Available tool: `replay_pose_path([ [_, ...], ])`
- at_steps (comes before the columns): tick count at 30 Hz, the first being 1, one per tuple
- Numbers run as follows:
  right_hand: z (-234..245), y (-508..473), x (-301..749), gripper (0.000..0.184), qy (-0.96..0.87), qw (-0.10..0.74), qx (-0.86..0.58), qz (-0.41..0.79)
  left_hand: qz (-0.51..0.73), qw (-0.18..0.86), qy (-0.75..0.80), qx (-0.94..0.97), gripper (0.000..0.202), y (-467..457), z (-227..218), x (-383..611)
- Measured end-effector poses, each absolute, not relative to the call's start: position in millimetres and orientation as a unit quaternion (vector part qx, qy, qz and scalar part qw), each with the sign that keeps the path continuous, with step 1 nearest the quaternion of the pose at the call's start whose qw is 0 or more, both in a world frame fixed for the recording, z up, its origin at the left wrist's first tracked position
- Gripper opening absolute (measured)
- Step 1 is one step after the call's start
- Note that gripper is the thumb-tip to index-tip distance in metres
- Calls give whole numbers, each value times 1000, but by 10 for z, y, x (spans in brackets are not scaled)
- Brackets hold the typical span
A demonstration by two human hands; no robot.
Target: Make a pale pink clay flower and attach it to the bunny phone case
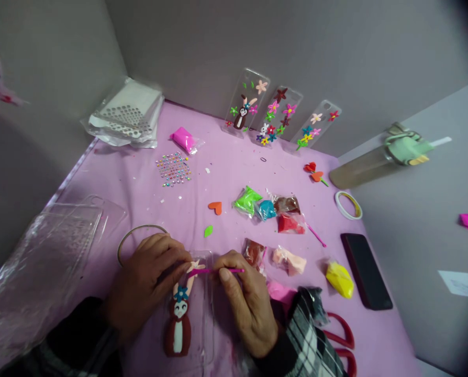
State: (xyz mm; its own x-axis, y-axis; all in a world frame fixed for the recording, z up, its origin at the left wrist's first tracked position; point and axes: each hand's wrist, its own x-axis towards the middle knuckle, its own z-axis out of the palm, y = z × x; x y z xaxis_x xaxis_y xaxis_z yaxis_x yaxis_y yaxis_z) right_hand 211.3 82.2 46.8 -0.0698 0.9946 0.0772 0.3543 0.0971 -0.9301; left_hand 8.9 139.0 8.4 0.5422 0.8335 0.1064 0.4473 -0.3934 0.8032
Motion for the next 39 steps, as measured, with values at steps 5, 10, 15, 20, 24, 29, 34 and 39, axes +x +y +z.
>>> replay_pose_path([
  [5,458,826,2113,18,-617,410,-548,388,264,374,403,793,18,1386,82,86],
  [10,422,808,2101,20,-611,439,-540,378,262,370,405,794,17,1403,110,92],
  [15,439,820,2103,20,-622,451,-538,347,255,379,406,792,20,1400,112,96],
  [20,450,794,2109,20,-609,466,-545,338,254,385,410,787,19,1396,99,94],
  [24,447,749,2112,20,-600,476,-558,319,255,387,409,786,20,1394,96,94],
  [29,473,733,2113,24,-602,485,-558,301,258,380,411,787,20,1388,81,92],
  [34,497,738,2105,28,-601,483,-552,317,246,377,416,791,21,1390,89,86],
  [39,545,752,2107,27,-631,477,-524,317,241,382,415,789,24,1402,125,94],
])
